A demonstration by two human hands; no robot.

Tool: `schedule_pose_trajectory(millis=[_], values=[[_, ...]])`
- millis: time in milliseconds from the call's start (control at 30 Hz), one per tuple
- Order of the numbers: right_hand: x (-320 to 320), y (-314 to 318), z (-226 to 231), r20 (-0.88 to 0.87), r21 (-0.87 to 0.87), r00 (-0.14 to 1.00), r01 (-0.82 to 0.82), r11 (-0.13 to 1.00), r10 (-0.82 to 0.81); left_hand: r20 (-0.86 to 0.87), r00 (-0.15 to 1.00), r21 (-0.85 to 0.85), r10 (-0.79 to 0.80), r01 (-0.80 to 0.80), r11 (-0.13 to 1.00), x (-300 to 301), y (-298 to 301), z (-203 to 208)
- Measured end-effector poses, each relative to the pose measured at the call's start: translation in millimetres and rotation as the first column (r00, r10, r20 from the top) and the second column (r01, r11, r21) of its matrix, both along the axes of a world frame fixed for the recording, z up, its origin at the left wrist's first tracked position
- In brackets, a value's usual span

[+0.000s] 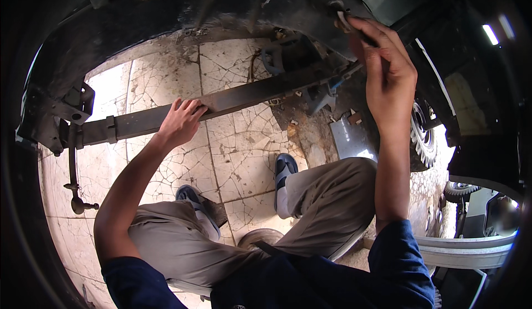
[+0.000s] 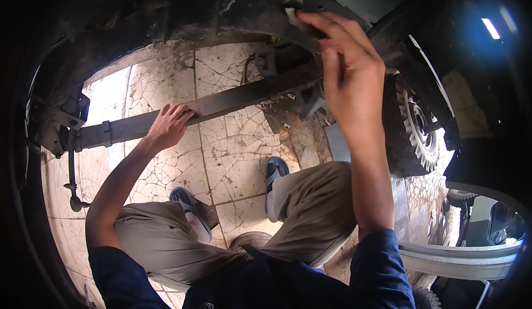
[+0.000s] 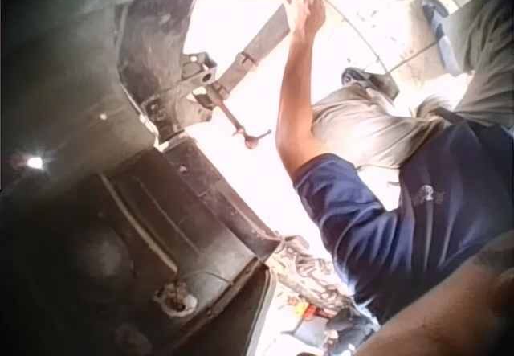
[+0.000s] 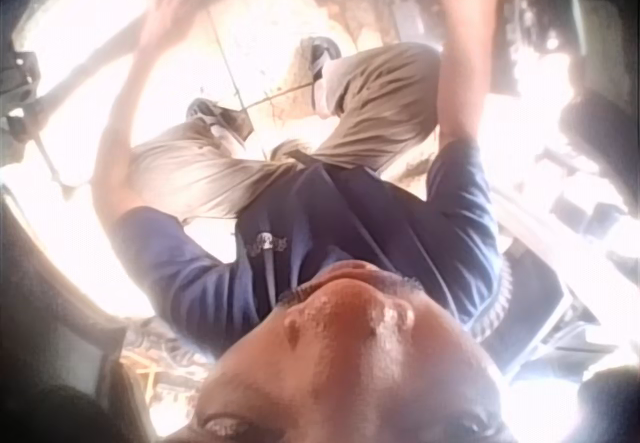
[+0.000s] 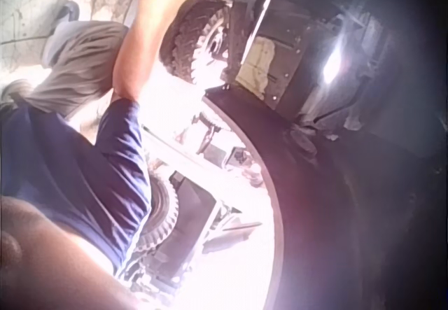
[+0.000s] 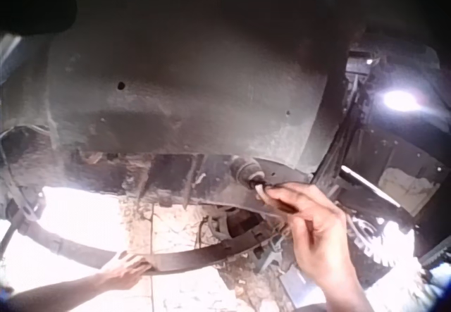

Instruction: The person is sanding a metal part under a vehicle using a sanding block. They are sitting on the floor and working on the underside of the vehicle.

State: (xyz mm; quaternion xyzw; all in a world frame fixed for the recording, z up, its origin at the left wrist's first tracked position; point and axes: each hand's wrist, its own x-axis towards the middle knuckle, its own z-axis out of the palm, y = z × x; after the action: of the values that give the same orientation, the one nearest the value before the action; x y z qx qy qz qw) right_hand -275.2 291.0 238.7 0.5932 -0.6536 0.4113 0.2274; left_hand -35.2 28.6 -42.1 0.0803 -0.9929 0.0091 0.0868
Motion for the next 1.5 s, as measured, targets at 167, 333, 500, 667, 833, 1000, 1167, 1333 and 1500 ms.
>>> schedule_pose_trajectory(millis=[167, 333, 500, 667, 833, 1000, 1167, 1333, 1500], values=[[-13, 4, -3, 0.091, 0.004, 0.995, -0.029, 1.000, 0.029, -0.011, 1.000, 0.003, -0.003, 0.003, 1.000, 0, 2, 4], [3, -1, -1, 0.052, -0.009, 0.998, -0.021, 1.000, 0.021, 0.022, 1.000, 0.023, 0.016, -0.016, 1.000, 0, 2, 4], [-7, 2, -1, 0.096, 0.011, 0.995, -0.019, 1.000, 0.018, 0.028, 1.000, 0.020, 0.013, -0.014, 1.000, 1, 4, 7], [1, 2, 2, -0.010, 0.022, 1.000, 0.015, 1.000, -0.015, 0.015, 1.000, 0.025, 0.006, -0.006, 1.000, 0, 4, 8], [-6, 1, -1, 0.070, -0.012, 0.997, -0.038, 0.999, 0.039, -0.013, 1.000, 0.017, -0.006, 0.006, 1.000, -1, 1, 4], [4, 2, 5, -0.030, 0.035, 0.999, 0.030, 0.999, -0.029, 0.000, 1.000, 0.048, 0.011, -0.011, 0.999, 1, 2, 6], [-5, 2, 0, 0.075, -0.011, 0.997, -0.026, 1.000, 0.027, -0.016, 1.000, 0.041, -0.007, 0.008, 0.999, -1, 0, 4], [2, 0, 4, -0.040, 0.000, 0.999, 0.001, 1.000, -0.001, -0.020, 1.000, 0.030, -0.014, 0.015, 0.999, -2, 0, 2], [-3, 2, 1, 0.123, -0.007, 0.992, -0.026, 1.000, 0.027, -0.019, 1.000, 0.036, -0.009, 0.010, 0.999, 0, 1, 1]])
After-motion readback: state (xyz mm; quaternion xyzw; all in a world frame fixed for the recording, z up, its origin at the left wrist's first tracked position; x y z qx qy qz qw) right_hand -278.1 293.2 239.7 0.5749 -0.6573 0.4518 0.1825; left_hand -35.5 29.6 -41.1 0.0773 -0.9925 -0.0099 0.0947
